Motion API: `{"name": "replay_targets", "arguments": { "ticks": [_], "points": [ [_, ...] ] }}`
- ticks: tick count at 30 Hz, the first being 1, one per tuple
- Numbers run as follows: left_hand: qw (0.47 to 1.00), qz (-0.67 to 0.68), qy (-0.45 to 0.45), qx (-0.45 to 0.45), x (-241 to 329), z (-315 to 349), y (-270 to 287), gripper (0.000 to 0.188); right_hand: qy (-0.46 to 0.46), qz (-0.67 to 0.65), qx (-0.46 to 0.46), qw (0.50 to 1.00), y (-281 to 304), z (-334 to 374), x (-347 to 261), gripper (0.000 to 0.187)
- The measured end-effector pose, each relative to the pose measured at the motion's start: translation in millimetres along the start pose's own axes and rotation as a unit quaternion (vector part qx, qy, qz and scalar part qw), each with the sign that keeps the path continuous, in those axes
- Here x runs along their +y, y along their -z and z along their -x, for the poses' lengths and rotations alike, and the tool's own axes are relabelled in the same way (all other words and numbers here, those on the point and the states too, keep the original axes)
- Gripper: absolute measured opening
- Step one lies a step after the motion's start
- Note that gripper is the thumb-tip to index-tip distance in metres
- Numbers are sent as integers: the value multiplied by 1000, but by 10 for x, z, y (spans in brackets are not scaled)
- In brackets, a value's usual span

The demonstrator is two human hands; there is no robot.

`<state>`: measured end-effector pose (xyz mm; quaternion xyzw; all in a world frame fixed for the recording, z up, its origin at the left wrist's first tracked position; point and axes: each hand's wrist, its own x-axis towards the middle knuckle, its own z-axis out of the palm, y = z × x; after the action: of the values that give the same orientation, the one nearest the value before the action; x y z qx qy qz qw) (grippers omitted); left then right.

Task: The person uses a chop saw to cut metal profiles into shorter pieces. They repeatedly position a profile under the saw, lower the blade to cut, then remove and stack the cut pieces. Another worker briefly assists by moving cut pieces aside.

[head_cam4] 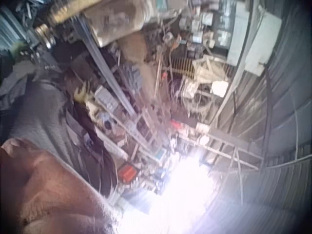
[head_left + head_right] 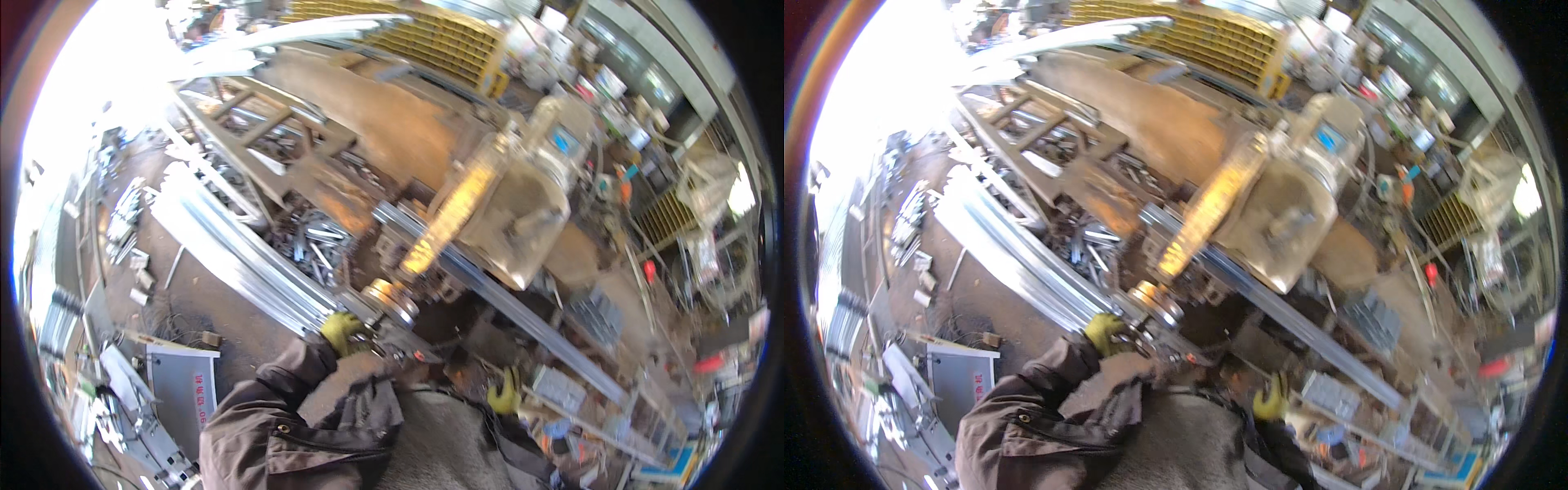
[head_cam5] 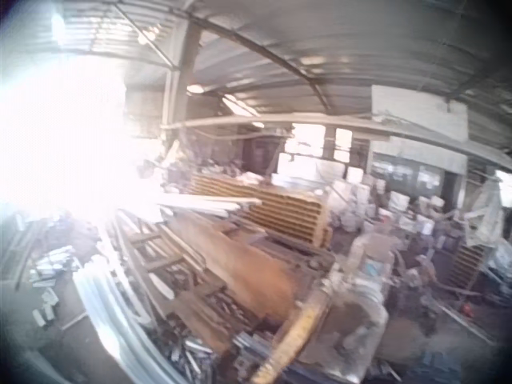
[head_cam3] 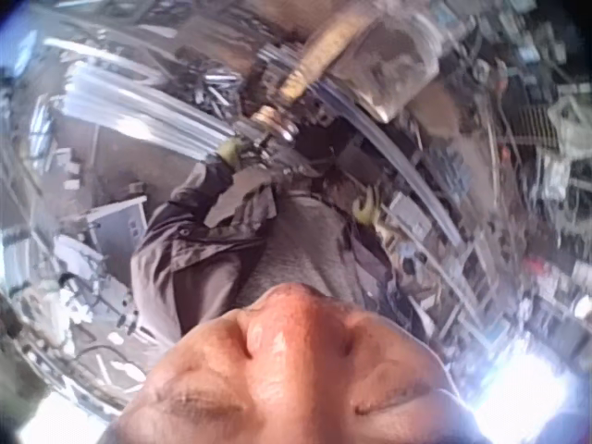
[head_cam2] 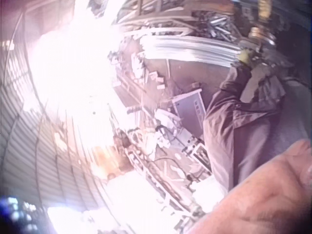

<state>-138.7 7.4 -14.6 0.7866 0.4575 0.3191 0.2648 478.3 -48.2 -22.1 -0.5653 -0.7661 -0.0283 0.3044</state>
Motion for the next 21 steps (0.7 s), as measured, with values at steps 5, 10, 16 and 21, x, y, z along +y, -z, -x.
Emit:
{"name": "replay_targets", "arguments": {
  "ticks": [5, 10, 16, 21],
  "points": [
    [994, -25, 50, 93, 378, 102, -18, 33, -70, -2, -103, 992, -18, 93, 119, 72],
    [993, -32, 57, 97, 442, 126, 28, 30, 11, 54, -124, 991, 20, 64, 323, 76],
    [991, -28, 71, 106, 426, 164, -38, 33, 171, 144, -38, 974, 18, -182, 415, 68],
    [990, -28, 64, 124, 398, 181, -92, 45, 118, 84, -5, 989, 35, -137, 169, 64]
  ]
}}
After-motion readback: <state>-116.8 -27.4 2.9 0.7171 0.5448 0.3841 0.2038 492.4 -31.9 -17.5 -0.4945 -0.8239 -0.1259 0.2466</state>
